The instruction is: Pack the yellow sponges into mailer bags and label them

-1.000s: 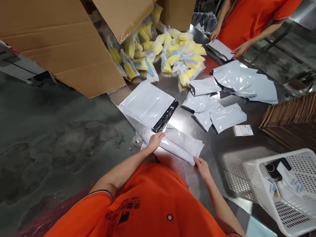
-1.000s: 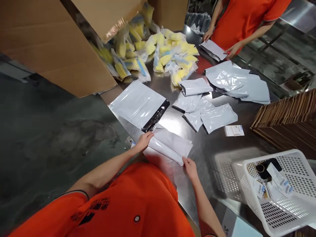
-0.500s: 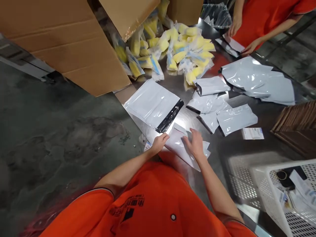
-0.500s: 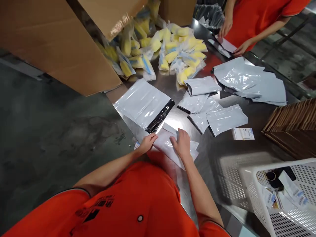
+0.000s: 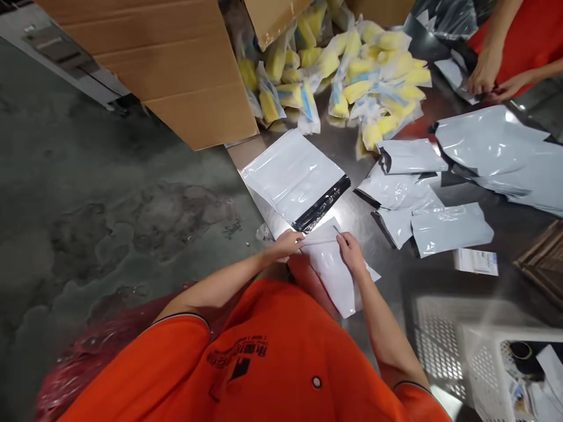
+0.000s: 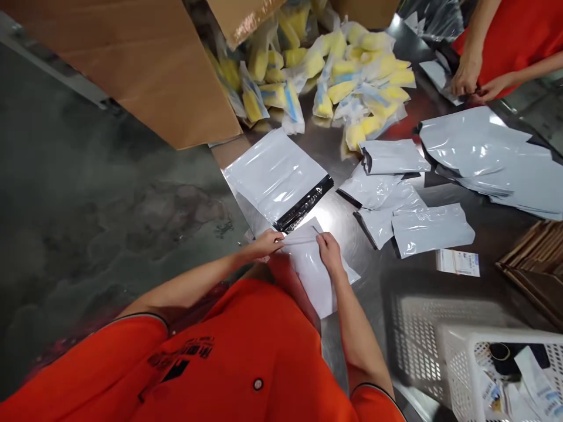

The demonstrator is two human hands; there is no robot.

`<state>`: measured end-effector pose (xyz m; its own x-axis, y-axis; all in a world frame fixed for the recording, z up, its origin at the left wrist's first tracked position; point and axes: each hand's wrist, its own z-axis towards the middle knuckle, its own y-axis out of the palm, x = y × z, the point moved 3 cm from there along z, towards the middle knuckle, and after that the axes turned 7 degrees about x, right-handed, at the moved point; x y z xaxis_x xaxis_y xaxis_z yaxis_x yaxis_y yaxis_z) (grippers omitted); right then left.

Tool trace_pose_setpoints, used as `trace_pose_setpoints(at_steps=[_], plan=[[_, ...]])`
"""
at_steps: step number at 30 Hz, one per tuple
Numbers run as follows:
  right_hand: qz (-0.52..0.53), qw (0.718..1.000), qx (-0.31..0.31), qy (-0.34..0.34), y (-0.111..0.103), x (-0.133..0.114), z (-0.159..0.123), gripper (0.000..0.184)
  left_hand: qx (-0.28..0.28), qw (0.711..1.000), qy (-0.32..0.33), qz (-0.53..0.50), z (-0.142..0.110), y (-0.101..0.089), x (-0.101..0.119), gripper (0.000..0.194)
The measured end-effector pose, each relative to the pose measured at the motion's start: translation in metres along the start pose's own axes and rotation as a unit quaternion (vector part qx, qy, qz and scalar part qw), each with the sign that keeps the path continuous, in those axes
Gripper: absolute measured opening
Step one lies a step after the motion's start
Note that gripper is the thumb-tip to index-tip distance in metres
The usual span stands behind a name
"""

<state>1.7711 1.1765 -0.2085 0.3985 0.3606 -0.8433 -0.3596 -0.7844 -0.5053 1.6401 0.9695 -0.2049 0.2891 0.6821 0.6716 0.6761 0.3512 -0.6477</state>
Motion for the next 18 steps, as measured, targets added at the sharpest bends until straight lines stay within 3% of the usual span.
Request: trace_pose_setpoints(at_steps=[4,7,9,11,13,18], plan=[[-0.086,0.996,0.002,0.022,0.009,-0.008,-0.002,0.035,0.072,0.997,0.002,0.000,-0.010,-0.006,0.012,0.021],[-0.132,0.989,0.005,0.059,0.013,-0.011,0.004,0.034,0.122,0.989,0.026,-0.079,-0.015,0.003,0.036,0.028],[-0.160,0.985,0.003,0.067,0.015,-0.013,0.010,0.033,0.073,0.977,-0.029,-0.197,-0.010,0.022,0.050,0.020],[-0.204,0.977,0.001,0.061,0.016,-0.015,0.015,0.030,0.015,0.946,-0.121,-0.302,0.000,0.042,0.059,0.017],[-0.237,0.971,0.012,0.033,0.016,-0.017,0.017,0.026,0.005,0.914,-0.182,-0.363,0.012,0.055,0.063,0.017],[-0.271,0.960,0.039,-0.057,0.017,-0.022,0.015,0.031,0.010,0.883,-0.236,-0.405,0.041,0.063,0.063,0.016]])
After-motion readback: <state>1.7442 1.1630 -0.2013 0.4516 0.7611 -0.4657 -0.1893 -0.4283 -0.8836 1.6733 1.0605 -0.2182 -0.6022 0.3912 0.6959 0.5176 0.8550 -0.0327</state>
